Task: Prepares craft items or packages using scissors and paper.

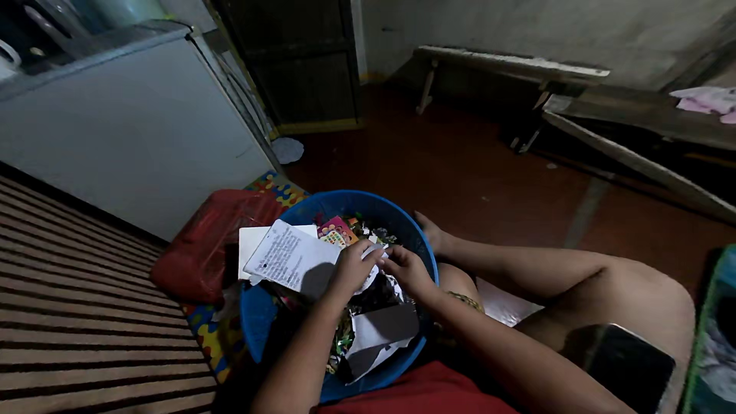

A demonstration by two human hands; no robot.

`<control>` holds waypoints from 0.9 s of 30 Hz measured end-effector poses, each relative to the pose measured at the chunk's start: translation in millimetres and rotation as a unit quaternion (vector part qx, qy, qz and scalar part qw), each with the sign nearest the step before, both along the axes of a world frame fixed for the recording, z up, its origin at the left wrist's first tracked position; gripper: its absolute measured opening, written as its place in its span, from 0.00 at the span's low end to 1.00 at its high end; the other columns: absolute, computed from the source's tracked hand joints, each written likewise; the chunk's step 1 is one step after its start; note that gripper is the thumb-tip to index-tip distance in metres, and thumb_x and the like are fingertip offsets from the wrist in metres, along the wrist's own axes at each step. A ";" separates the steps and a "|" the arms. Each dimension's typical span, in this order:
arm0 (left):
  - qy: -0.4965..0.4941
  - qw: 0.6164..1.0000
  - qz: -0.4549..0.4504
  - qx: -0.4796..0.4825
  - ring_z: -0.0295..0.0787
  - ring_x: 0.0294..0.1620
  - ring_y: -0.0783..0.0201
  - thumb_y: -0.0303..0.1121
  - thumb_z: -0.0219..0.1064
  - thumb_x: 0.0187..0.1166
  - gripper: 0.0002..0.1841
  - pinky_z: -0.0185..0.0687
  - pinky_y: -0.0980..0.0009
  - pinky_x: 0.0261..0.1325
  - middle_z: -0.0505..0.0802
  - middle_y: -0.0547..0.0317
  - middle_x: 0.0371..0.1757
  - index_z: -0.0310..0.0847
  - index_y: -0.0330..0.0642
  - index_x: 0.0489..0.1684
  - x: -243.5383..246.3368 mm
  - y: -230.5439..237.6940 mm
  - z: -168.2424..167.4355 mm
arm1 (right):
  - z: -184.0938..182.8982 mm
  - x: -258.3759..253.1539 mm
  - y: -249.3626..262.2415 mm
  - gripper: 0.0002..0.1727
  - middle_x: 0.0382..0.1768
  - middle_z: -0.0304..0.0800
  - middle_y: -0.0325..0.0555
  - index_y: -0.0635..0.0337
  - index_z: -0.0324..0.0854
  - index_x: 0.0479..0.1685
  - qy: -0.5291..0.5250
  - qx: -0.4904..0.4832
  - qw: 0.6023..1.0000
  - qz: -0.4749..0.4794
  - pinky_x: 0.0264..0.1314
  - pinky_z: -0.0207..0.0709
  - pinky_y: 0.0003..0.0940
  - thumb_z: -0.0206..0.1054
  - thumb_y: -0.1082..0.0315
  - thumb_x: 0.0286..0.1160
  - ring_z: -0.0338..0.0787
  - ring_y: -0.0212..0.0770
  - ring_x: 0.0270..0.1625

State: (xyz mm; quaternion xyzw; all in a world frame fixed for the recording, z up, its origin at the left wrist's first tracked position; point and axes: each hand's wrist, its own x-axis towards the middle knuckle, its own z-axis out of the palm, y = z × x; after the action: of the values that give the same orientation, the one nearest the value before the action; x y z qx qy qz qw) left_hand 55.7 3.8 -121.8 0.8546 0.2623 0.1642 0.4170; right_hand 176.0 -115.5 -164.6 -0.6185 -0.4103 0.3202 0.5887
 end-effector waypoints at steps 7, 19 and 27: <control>-0.010 0.996 0.085 0.016 0.87 0.42 0.57 0.37 0.60 0.87 0.16 0.83 0.57 0.54 0.90 0.46 0.40 0.85 0.29 0.46 1.7 -0.4 0.6 | 0.6 -6.1 -4.1 0.13 0.40 0.89 0.52 0.70 0.87 0.44 -0.180 0.052 0.982 -0.026 0.52 0.83 0.32 0.65 0.66 0.81 0.88 0.37 0.42; -0.330 0.850 0.407 -0.054 0.84 0.57 0.61 0.33 0.48 0.94 0.19 0.79 0.64 0.66 0.84 0.40 0.57 0.68 0.23 0.71 -29.5 63.2 12.7 | 4.3 -3.6 -4.4 0.11 0.40 0.88 0.48 0.68 0.85 0.46 -0.099 0.041 0.993 -0.057 0.50 0.82 0.29 0.64 0.67 0.82 0.86 0.32 0.41; -0.141 0.985 0.094 -0.032 0.87 0.40 0.69 0.31 0.57 0.88 0.16 0.84 0.69 0.43 0.89 0.50 0.58 0.76 0.32 0.67 -16.4 37.8 5.4 | 2.9 2.7 -0.2 0.11 0.40 0.89 0.44 0.69 0.82 0.54 0.058 0.047 0.994 -0.085 0.48 0.86 0.29 0.61 0.70 0.84 0.89 0.30 0.39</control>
State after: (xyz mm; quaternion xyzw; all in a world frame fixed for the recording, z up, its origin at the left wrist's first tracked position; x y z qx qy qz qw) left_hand 39.3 41.6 -116.4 0.7806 0.2849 0.3128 0.4601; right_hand 178.7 -115.7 -161.7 -0.6033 -0.3355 0.2848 0.6651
